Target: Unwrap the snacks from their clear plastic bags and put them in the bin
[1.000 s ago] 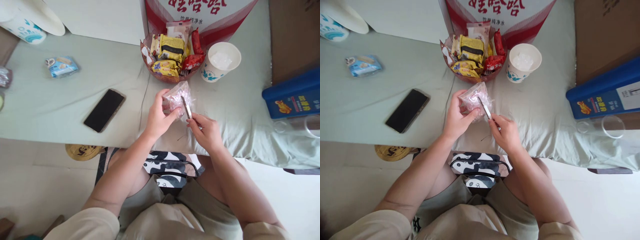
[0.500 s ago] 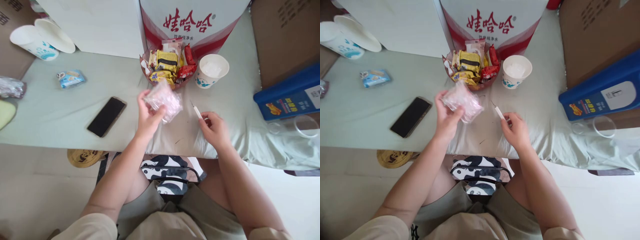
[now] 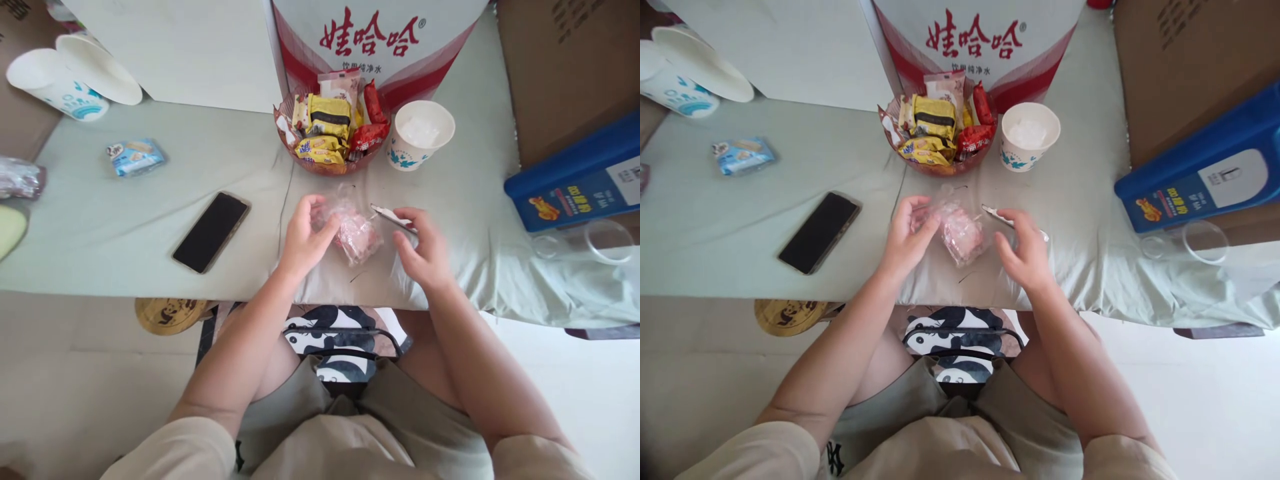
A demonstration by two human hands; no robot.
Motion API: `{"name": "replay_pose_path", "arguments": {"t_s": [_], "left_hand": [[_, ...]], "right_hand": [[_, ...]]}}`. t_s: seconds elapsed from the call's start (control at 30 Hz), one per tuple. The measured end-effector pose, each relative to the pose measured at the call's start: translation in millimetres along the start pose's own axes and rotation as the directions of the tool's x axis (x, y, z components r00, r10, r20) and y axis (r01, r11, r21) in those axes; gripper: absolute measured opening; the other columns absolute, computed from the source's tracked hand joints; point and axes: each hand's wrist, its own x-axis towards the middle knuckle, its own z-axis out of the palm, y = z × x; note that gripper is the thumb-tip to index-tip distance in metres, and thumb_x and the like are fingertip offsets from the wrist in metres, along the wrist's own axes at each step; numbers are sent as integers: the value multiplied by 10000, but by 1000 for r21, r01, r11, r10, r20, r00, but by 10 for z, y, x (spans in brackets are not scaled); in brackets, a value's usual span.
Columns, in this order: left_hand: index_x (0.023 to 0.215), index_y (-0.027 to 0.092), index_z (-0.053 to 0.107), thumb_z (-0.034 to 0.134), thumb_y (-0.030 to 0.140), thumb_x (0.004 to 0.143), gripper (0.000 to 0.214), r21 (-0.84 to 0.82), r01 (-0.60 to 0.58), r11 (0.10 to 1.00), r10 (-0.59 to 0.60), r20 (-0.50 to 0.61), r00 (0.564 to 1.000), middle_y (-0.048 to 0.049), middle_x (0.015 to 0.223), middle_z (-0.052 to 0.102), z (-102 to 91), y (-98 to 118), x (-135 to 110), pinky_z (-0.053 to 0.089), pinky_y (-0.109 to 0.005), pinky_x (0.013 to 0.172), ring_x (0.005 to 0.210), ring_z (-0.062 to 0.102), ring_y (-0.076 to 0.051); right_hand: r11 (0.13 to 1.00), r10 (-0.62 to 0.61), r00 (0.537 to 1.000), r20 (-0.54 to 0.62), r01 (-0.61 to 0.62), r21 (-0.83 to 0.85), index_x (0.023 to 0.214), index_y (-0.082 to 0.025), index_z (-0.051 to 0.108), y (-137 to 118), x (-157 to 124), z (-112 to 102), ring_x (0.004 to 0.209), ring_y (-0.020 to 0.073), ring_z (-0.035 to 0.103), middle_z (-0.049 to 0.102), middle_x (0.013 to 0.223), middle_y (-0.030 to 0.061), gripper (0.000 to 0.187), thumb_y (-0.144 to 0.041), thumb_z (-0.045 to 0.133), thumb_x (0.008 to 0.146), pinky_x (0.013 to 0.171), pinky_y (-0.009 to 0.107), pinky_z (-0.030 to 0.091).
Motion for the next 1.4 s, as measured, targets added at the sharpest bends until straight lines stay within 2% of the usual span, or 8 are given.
{"name": "replay_pose_path", "arguments": {"t_s": [0.13, 0.37, 0.6, 0.77, 0.93, 1.17, 1.3, 1.4], "left_hand": [[1288, 250, 562, 833, 432, 775, 607, 96, -56, 994, 50, 62, 997, -85, 1266, 673, -63, -52, 8, 530, -400, 1015, 1142, 669, -250], [1218, 230, 564, 684, 250, 861, 377, 123, -46, 991, 59, -100, 993, -1, 913, 655, -214, -154, 5, 572, -389, 905, 798, 661, -164], [1350, 245, 567, 814, 362, 772, 640, 267, -223, 937, 249, -67, 966, -124, 1412, 562, -480, -223, -10, 452, -490, 1170, 1362, 537, -301], [963, 224, 759, 834, 367, 745, 271, 375, -261, 890, 212, 168, 963, -125, 1519, 499, -504, -139, -33, 370, -549, 1244, 1473, 439, -366], [759, 233, 752, 727, 268, 783, 50, 352, -330, 876, 260, 233, 937, -84, 1361, 645, -536, 103, -56, 457, -516, 1183, 1345, 583, -308], [710, 214, 693, 703, 254, 793, 92, 135, -286, 949, 213, 397, 893, -34, 796, 758, -661, 404, -95, 563, -281, 619, 648, 658, -147], [1006, 209, 742, 719, 358, 833, 229, 92, 98, 991, -134, 715, 686, -37, 761, 767, -838, 302, -12, 462, -220, 444, 465, 579, -105], [1100, 216, 697, 690, 437, 863, 325, 24, 130, 991, -128, 430, 894, 2, 680, 691, -890, 139, 74, 392, -206, 415, 427, 489, -85]], "right_hand": [[992, -108, 983, 147, 97, 82, 1407, -212, 543, -138, -50, 125, 1240, 327, 651, 683, 1339, 157, 590, -399, 656, 860, 1059, 519, 527], [999, 37, 993, -112, -40, -20, 915, -240, 642, -55, 25, -24, 859, 228, 674, 698, 887, 52, 188, -209, 519, 776, 833, 412, 566], [997, 53, 929, -366, -71, -37, 946, -244, 610, -1, 19, -163, 1073, 272, 688, 704, 1059, 104, 209, -219, 415, 876, 963, 507, 548], [989, -119, 993, -23, 116, -92, 1270, -254, 634, -191, -44, -84, 1268, 361, 610, 706, 1205, 125, 408, -352, 616, 875, 1074, 593, 488], [965, -165, 985, 40, 170, -200, 891, -296, 718, -279, -65, -112, 1047, 314, 685, 708, 853, 58, 123, -273, 598, 908, 1073, 580, 469], [941, -332, 885, 326, 336, 46, 918, -255, 725, -463, -176, -352, 746, 187, 691, 768, 890, 39, 174, -288, 561, 964, 693, 326, 504], [985, -165, 805, 571, 168, 47, 1023, -220, 736, -407, -203, -323, 518, 137, 578, 669, 618, -19, 251, -309, 501, 1010, 546, 270, 386], [991, -28, 912, 410, 79, -109, 934, -203, 716, -315, -176, -219, 553, 144, 587, 684, 691, 9, 212, -258, 513, 962, 560, 274, 390]]}}
